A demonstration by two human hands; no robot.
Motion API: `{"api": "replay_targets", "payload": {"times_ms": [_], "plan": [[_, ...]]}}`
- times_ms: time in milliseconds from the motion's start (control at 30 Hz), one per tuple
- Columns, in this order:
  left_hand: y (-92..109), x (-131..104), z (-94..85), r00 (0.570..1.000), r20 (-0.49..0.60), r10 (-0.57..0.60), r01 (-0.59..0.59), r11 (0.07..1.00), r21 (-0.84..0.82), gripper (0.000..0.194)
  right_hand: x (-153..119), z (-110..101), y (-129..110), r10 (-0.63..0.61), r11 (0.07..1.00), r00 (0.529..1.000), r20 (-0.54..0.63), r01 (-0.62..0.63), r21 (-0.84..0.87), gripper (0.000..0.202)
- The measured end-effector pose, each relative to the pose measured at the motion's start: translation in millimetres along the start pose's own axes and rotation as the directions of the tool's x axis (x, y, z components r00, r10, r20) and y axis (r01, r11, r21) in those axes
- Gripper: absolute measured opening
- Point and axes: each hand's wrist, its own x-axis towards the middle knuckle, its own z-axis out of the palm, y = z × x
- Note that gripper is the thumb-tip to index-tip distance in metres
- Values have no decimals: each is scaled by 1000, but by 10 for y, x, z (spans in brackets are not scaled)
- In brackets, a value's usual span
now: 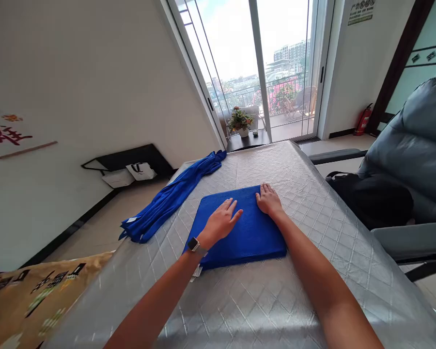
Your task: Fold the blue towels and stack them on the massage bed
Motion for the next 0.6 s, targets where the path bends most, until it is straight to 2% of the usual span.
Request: {"api": "replay_targets", "payload": {"times_ms": [67, 133, 200, 233, 300, 400, 500, 600], "plan": [[325, 383, 106, 997, 20, 70, -68, 994, -91, 69, -13, -4, 11, -15, 1000, 1000, -1, 15, -4, 68], [556, 701, 240, 997, 38, 65, -59, 987, -147, 68, -26, -6, 26, -34, 999, 999, -1, 34, -9, 66], [622, 885, 358, 998, 65, 18, -6, 985, -171, 69, -35, -11, 31, -46, 999, 999, 1, 46, -4, 64], [580, 918, 400, 997, 77, -8, 21, 985, -171, 69, -37, -14, 29, -45, 999, 999, 3, 45, 2, 64], [351, 883, 447, 995, 89, -55, 69, 986, -153, 71, -34, -20, 15, -37, 999, 999, -5, 37, 20, 66], [-249, 667, 441, 979, 102, -177, 188, 976, -106, 73, -21, -17, -4, -21, 999, 1000, -15, 22, 41, 68], [-893, 407, 406, 922, 108, -373, 382, 920, -85, 71, -3, 7, 13, -20, 999, 1000, -5, 20, 38, 67], [-1332, 188, 382, 870, 124, -478, 491, 865, -105, 69, 12, 29, 49, -24, 999, 1000, -1, 24, 26, 66]]}}
